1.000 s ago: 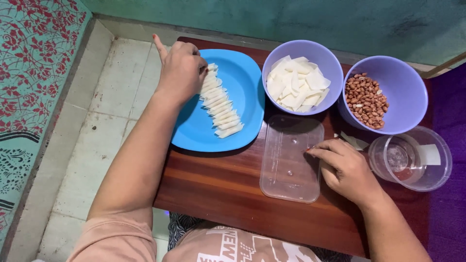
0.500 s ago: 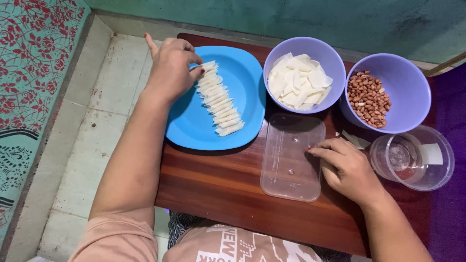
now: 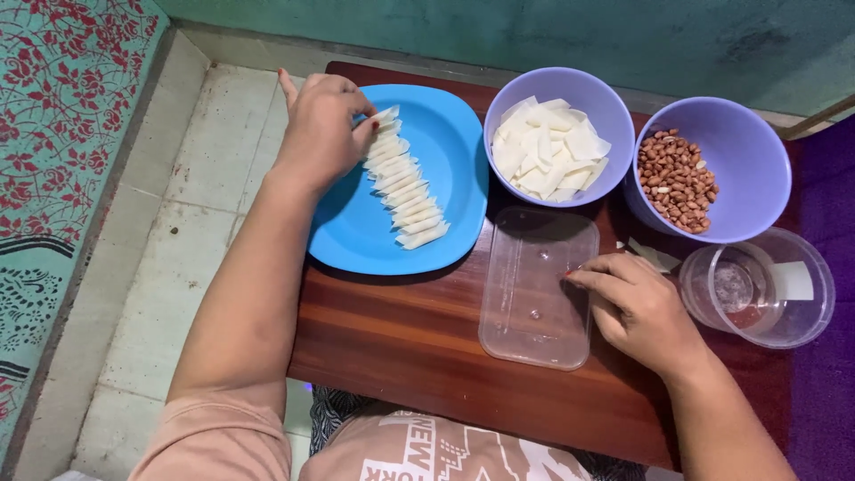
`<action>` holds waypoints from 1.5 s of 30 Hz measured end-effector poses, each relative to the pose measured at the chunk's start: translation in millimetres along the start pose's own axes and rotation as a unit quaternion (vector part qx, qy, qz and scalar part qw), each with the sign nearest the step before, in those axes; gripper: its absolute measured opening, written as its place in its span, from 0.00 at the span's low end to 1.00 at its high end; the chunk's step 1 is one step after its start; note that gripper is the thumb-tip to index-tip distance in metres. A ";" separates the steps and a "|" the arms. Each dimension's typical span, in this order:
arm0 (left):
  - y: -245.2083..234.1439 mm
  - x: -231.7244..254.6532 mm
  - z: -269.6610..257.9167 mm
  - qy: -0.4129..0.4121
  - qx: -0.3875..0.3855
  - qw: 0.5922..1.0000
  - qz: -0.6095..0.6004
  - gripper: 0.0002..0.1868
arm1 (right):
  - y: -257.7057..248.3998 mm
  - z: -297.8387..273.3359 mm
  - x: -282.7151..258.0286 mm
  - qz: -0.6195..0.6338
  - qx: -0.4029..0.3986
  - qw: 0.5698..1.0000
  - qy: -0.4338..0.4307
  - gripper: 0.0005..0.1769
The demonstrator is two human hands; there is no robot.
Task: Manually wrapping individual peanuts in thin white strips to create small snacks.
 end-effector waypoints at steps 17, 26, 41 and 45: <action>8.0 193.9 -77.6 -0.145 -0.354 0.797 -0.468 0.05 | 34.3 -24.2 5.8 0.440 0.075 0.887 0.118 0.34; 40.9 205.8 -82.7 -0.226 -0.314 0.735 -0.556 0.07 | 34.0 -20.2 9.0 0.479 0.091 0.854 0.180 0.25; 55.9 198.1 -96.3 -0.247 -0.286 0.660 -0.650 0.11 | 38.5 -25.7 11.7 0.472 0.095 0.858 0.179 0.27; 64.7 199.1 -99.0 -0.264 -0.273 0.648 -0.660 0.11 | 40.2 -23.6 11.1 0.463 0.085 0.865 0.173 0.28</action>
Point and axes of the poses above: each hand's wrist, its own z-axis towards the middle knuckle, its own y-axis out of the palm, x = y × z, the point moved 3 cm from there along z, towards the middle knuckle, and after that the axes turned 2 degrees about z, right-handed, at the moved point
